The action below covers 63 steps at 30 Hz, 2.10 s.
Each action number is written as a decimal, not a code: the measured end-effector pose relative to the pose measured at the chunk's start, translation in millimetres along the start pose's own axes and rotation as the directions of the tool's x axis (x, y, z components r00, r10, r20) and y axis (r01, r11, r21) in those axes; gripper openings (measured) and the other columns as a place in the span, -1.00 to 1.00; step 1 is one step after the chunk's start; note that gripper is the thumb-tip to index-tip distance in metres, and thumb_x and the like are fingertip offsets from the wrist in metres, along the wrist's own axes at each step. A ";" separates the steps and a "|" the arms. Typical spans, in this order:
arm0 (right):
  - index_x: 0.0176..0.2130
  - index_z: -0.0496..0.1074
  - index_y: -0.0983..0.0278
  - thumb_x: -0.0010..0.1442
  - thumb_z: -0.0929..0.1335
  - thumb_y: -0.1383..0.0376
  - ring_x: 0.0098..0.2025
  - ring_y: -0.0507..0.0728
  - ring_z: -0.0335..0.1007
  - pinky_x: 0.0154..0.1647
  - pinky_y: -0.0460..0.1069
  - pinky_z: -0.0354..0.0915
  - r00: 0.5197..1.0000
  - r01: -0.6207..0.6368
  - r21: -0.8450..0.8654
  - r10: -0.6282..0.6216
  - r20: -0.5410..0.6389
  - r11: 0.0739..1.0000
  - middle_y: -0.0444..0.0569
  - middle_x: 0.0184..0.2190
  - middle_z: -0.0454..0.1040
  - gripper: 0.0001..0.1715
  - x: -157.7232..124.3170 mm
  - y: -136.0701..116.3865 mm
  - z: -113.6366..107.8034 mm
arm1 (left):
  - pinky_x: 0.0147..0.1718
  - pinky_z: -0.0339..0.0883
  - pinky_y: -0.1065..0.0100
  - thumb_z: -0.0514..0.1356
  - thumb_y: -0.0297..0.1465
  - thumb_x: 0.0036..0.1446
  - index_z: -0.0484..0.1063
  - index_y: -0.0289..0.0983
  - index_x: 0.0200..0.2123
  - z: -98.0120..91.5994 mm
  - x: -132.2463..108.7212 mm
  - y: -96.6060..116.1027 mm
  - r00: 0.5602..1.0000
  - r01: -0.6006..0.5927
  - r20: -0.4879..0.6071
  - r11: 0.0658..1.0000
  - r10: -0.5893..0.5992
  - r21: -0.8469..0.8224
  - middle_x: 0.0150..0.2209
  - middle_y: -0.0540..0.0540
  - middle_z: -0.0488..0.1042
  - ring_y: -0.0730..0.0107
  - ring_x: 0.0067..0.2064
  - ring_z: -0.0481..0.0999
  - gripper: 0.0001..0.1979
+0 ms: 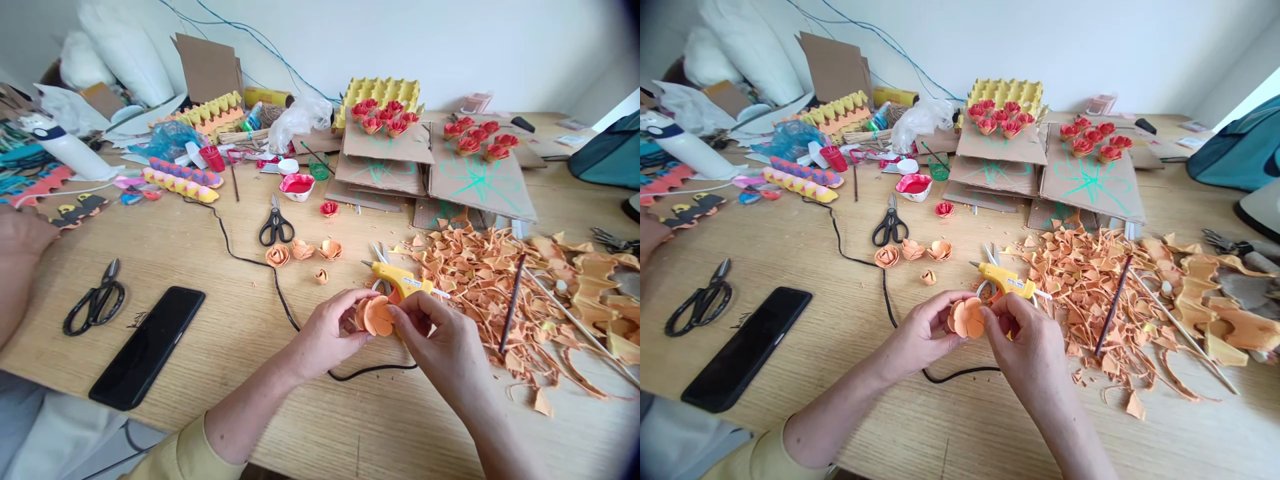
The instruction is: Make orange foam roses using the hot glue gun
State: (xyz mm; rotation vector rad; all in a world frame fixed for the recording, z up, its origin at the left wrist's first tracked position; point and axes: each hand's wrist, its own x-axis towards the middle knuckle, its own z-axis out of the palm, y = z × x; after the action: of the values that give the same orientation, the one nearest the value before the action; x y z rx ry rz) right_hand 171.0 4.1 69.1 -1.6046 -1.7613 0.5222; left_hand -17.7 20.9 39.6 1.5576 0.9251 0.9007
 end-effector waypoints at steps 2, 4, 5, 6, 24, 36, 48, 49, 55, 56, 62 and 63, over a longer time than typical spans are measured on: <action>-0.49 0.39 0.20 0.24 0.36 0.16 -0.61 0.03 0.20 -0.58 -0.07 0.13 1.000 -0.002 -0.005 0.002 0.021 1.000 -0.21 -0.65 0.30 -0.70 -0.6 0.9 1.4 | 0.01 0.50 0.27 0.33 -0.61 0.07 0.42 -0.23 0.12 -0.3 0.0 -0.4 1.000 -0.004 -0.008 1.000 0.004 0.019 0.06 -0.18 0.56 0.20 0.04 0.59 -0.48; -0.49 0.40 0.20 0.24 0.36 0.15 -0.61 0.03 0.20 -0.58 -0.07 0.12 0.999 -0.004 -0.008 0.005 0.034 1.000 -0.20 -0.65 0.30 -0.70 -1.1 1.8 2.4 | -0.01 0.51 0.27 0.32 -0.62 0.08 0.43 -0.23 0.11 -0.7 0.0 -0.5 1.000 -0.003 -0.010 0.999 0.003 0.036 0.05 -0.18 0.57 0.20 0.02 0.60 -0.49; -0.49 0.40 0.20 0.24 0.36 0.15 -0.61 0.03 0.19 -0.58 -0.07 0.11 0.999 -0.005 -0.009 0.006 0.034 1.000 -0.21 -0.66 0.30 -0.70 -1.3 2.2 2.7 | -0.02 0.51 0.28 0.32 -0.62 0.07 0.43 -0.24 0.10 -0.9 0.0 -0.5 1.000 -0.002 -0.009 0.999 0.002 0.042 0.05 -0.18 0.57 0.21 0.01 0.60 -0.49; -0.49 0.39 0.20 0.24 0.36 0.15 -0.61 0.03 0.19 -0.58 -0.07 0.10 0.999 -0.006 -0.009 0.006 0.032 1.000 -0.21 -0.66 0.29 -0.70 -1.4 2.6 2.9 | -0.03 0.51 0.29 0.31 -0.63 0.07 0.44 -0.24 0.09 -0.9 0.1 -0.3 1.000 -0.001 -0.009 0.999 0.001 0.046 0.04 -0.18 0.57 0.21 0.01 0.60 -0.50; -0.52 0.35 0.20 0.24 0.36 0.17 -0.64 0.01 0.14 -0.61 -0.08 0.07 0.999 0.031 -0.068 -0.029 0.030 0.997 -0.24 -0.67 0.25 -0.68 -1.0 2.5 5.5 | -0.11 0.50 0.37 0.32 -0.62 0.07 0.45 -0.23 0.07 -0.1 0.3 3.1 1.000 -0.021 0.006 0.998 0.020 0.065 -0.01 -0.15 0.57 0.29 -0.07 0.59 -0.51; -0.50 0.33 0.20 0.24 0.38 0.20 -0.62 0.01 0.14 -0.57 -0.08 0.04 0.999 0.049 -0.155 -0.048 0.006 0.987 -0.24 -0.65 0.25 -0.69 -4.0 5.7 10.3 | -0.03 0.48 0.33 0.31 -0.61 0.09 0.42 -0.22 0.13 -0.5 -0.8 -0.2 0.999 -0.020 0.026 0.997 0.018 0.077 0.04 -0.16 0.54 0.27 -0.02 0.58 -0.48; -0.51 0.26 0.20 0.23 0.40 0.22 -0.62 0.00 0.11 -0.58 -0.10 0.00 0.994 0.104 -0.197 -0.109 -0.014 0.975 -0.27 -0.66 0.21 -0.66 -5.2 6.1 11.5 | 0.03 0.46 0.26 0.38 -0.44 0.07 0.38 -0.28 0.14 -2.2 -0.4 2.3 0.995 0.047 0.089 0.997 -0.041 -0.067 0.10 -0.24 0.50 0.15 0.06 0.54 -0.45; -0.51 0.26 0.20 0.23 0.41 0.22 -0.62 0.00 0.11 -0.58 -0.10 0.00 0.994 0.105 -0.195 -0.109 -0.011 0.975 -0.27 -0.66 0.20 -0.65 -5.6 6.4 11.8 | 0.02 0.45 0.26 0.36 -0.42 0.10 0.38 -0.29 0.13 -1.9 -0.4 3.3 0.995 0.054 0.087 0.993 -0.045 -0.101 0.10 -0.25 0.50 0.17 0.05 0.54 -0.49; -0.49 0.30 0.20 0.25 0.41 0.20 -0.62 0.00 0.13 -0.58 -0.09 0.03 0.994 0.106 -0.159 -0.108 -0.006 0.982 -0.26 -0.65 0.22 -0.68 -4.1 7.6 10.5 | -0.02 0.44 0.33 0.30 -0.41 0.16 0.41 -0.32 0.08 -1.3 0.0 9.0 0.991 0.128 0.072 0.975 -0.116 -0.184 0.06 -0.23 0.51 0.24 0.00 0.54 -0.59; -0.47 0.34 0.20 0.26 0.40 0.20 -0.61 0.01 0.14 -0.57 -0.08 0.05 0.994 0.108 -0.131 -0.111 -0.015 0.985 -0.26 -0.64 0.24 -0.71 -2.8 7.4 9.0 | -0.07 0.45 0.35 0.29 -0.40 0.17 0.40 -0.32 0.09 -1.9 -0.1 9.2 0.986 0.158 0.080 0.968 -0.145 -0.196 0.06 -0.23 0.50 0.26 -0.03 0.55 -0.58; -0.30 0.48 0.20 0.30 0.37 0.28 -0.49 0.03 0.30 -0.46 -0.07 0.24 0.989 0.132 0.045 -0.129 -0.065 0.990 -0.17 -0.46 0.43 -0.90 1.1 3.9 2.3 | -0.35 0.40 0.46 0.21 -0.44 0.19 0.36 -0.32 0.17 -2.8 -1.0 8.4 0.962 0.261 0.140 0.933 -0.233 -0.246 -0.06 -0.18 0.51 0.36 -0.22 0.51 -0.54; -0.28 0.49 0.19 0.30 0.38 0.29 -0.48 0.04 0.31 -0.45 -0.07 0.25 0.990 0.132 0.064 -0.129 -0.050 0.989 -0.16 -0.44 0.44 -0.93 0.6 3.1 2.9 | -0.35 0.38 0.47 0.20 -0.46 0.18 0.37 -0.32 0.17 -2.2 -1.2 8.6 0.964 0.255 0.137 0.938 -0.228 -0.234 -0.07 -0.17 0.51 0.37 -0.21 0.50 -0.54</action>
State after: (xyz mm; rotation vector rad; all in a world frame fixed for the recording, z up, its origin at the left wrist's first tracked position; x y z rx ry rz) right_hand 171.1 5.6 65.1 -1.4333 -1.7818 0.4734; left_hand -19.3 19.6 48.4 1.2339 0.8672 0.7196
